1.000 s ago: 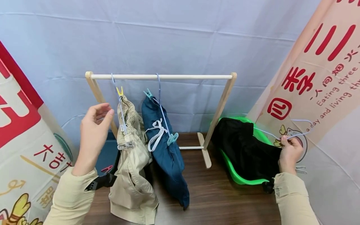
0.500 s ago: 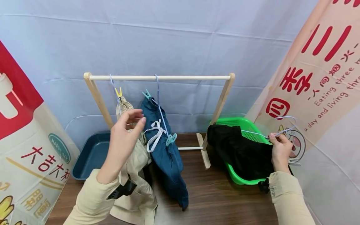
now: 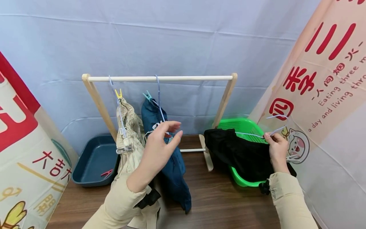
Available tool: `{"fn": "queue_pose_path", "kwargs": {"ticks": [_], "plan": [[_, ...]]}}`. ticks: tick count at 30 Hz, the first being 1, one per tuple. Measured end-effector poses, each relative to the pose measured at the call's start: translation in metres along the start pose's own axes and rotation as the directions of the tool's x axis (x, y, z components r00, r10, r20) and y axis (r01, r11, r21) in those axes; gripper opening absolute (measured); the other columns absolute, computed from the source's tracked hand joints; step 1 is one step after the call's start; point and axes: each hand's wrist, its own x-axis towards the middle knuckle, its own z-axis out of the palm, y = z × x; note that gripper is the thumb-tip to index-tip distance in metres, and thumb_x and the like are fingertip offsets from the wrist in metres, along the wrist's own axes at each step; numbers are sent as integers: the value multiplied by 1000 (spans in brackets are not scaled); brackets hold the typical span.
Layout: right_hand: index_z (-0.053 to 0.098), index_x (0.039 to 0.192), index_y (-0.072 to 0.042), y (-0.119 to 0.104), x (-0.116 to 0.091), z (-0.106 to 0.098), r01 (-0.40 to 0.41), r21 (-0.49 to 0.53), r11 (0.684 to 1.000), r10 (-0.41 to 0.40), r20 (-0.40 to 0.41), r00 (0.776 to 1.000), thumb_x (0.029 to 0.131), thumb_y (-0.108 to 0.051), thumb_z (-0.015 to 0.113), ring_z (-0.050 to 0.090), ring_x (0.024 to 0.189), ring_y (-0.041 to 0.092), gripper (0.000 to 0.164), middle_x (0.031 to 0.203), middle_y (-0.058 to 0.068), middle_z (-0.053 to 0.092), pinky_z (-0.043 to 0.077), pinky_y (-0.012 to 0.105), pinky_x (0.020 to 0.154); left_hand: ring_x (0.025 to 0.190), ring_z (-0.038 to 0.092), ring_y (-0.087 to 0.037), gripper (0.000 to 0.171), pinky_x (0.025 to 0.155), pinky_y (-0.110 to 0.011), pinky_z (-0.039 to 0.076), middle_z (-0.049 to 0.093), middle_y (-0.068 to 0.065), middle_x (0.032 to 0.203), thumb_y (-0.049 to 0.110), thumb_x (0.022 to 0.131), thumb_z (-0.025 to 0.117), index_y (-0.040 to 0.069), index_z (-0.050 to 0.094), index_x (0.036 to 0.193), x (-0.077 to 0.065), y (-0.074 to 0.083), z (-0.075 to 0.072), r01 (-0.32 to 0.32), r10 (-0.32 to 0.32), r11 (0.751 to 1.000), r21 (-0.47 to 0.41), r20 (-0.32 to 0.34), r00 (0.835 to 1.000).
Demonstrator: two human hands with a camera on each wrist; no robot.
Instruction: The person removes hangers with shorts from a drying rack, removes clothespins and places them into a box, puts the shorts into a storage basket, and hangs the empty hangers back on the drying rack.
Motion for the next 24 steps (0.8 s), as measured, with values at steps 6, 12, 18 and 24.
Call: {"fn": "queue_pose_path", "kwargs": {"ticks": [6,12,18,24], "plan": [[68,62,-24,-2,-1,5,-35,-45,998,37,32,999,88,4,62,56,61,-8,39,61,-24,62,42,6,63,98,62,-18,24,81,-33,53,66,-4,107,16,94,61,12,64,117,2,3,29,-73,67,991,109,61,996],[67,62,-27,-3,-4,10,-8,-162,987,26,108,994,88,1,64,53,63,-9,38,61,-28,59,40,8,63,89,60,-16,23,69,-24,50,66,-2,107,20,96,58,13,64,117,-1,5,66,-170,128,940,294,158,979],[66,65,-22,-4,-8,14,98,-279,955,-32,231,972,89,-7,66,51,63,-10,27,66,-34,58,39,8,61,91,61,-15,23,69,-18,51,65,-2,108,22,97,56,13,62,118,-15,6,101,-234,146,913,335,267,953],[69,73,-5,-2,-10,15,178,-272,946,-84,326,942,89,-6,66,53,67,-11,16,70,-33,58,41,7,62,102,58,-18,27,89,-23,48,63,-4,113,22,98,54,12,58,123,-20,-5,131,-125,35,948,292,296,955]]}}
